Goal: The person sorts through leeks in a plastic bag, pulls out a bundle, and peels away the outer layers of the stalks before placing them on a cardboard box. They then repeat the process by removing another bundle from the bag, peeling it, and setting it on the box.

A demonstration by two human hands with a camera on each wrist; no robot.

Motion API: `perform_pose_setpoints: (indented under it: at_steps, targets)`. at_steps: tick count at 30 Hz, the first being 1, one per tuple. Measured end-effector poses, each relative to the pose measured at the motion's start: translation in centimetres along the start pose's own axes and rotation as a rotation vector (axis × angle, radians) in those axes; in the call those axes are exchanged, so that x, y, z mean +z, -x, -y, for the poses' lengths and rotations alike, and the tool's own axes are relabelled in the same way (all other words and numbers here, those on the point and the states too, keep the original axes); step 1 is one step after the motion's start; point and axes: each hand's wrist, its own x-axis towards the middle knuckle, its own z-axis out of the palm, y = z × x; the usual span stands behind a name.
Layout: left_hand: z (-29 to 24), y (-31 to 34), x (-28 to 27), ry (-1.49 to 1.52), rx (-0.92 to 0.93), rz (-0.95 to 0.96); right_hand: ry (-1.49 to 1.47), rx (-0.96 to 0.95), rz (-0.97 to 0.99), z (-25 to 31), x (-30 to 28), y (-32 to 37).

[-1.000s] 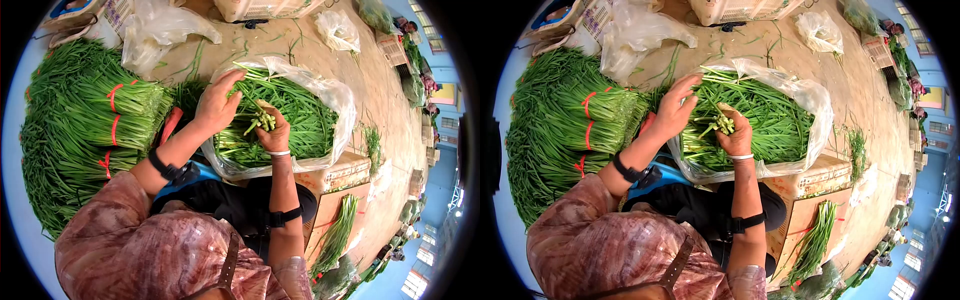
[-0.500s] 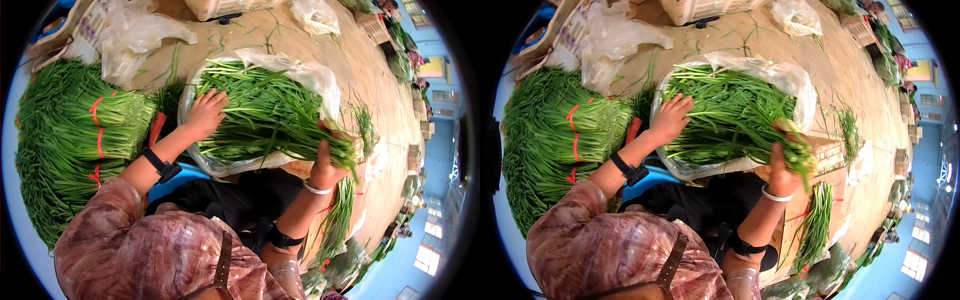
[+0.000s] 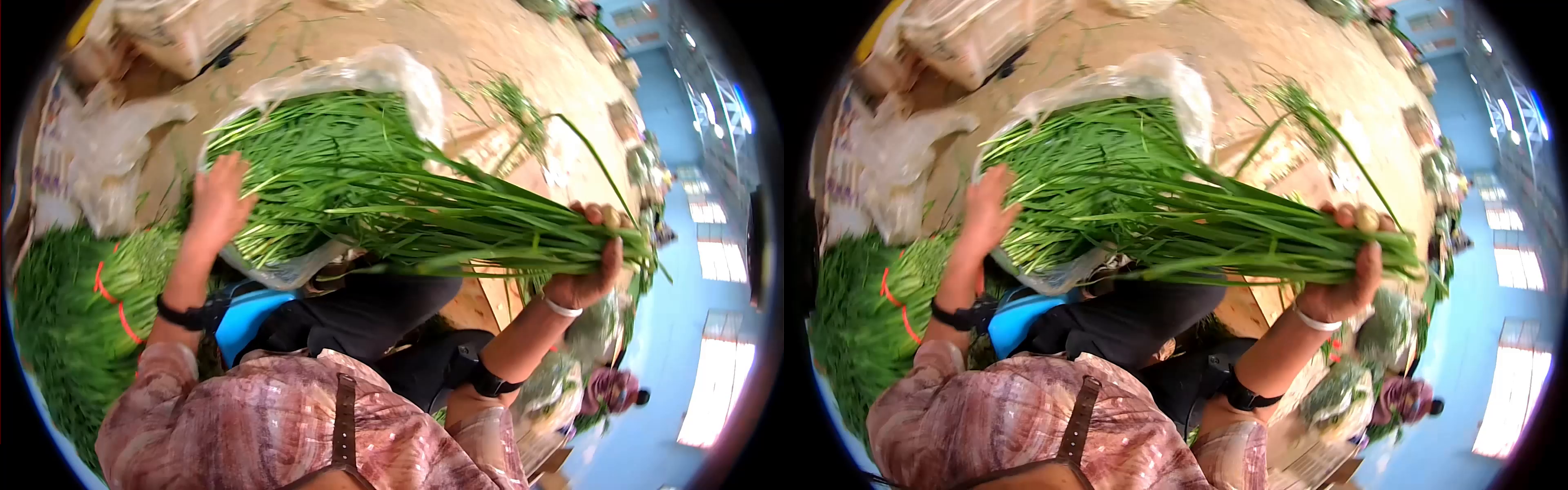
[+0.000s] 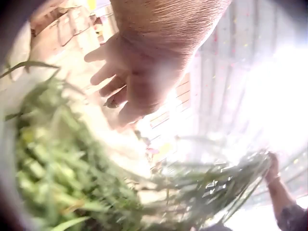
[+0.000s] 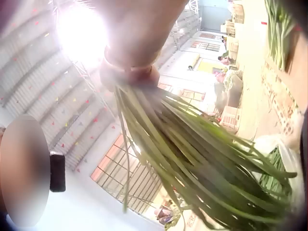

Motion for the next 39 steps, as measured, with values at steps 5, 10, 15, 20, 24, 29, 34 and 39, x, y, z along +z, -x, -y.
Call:
perform_pose_setpoints:
  at_steps: [5,10,15,20,24,29,34,39]
  targets:
    - [-9.1,-6.2,-10.4,0.789,0.398,-0.169,0.179,0.095,-0.103,1.9,1.5,1.1]
    - [-23.0,-10.8,-0.2,1.370,0.714,1.015,-0.155,0.072,0.048,1.8,3.7,1.6]
    - [-26.7,-2.1,2.2,1.884,0.329,2.124,-0.194,0.040,-0.185,4.1,-1.5,4.6]
    - [-24.7,4.5,3.9,2.025,-0.228,2.554,-0.061,0.019,-0.454,4.8,-7.1,12.2]
    - [-22.6,5.6,4.3,1.841,-0.312,2.556,-0.122,0.022,-0.618,3.9,-9.3,16.9]
    - [-23.5,5.9,4.4,1.360,-0.224,2.395,-0.166,0.007,-0.694,3.4,-11.3,20.9]
    - [-27.3,6.1,6.0,1.051,-0.053,2.263,-0.216,-0.121,-0.713,7.9,-9.9,25.3]
    - [-27.7,6.6,9.1,0.896,0.007,2.137,-0.100,0.153,-1.328,7.3,-12.9,34.4]
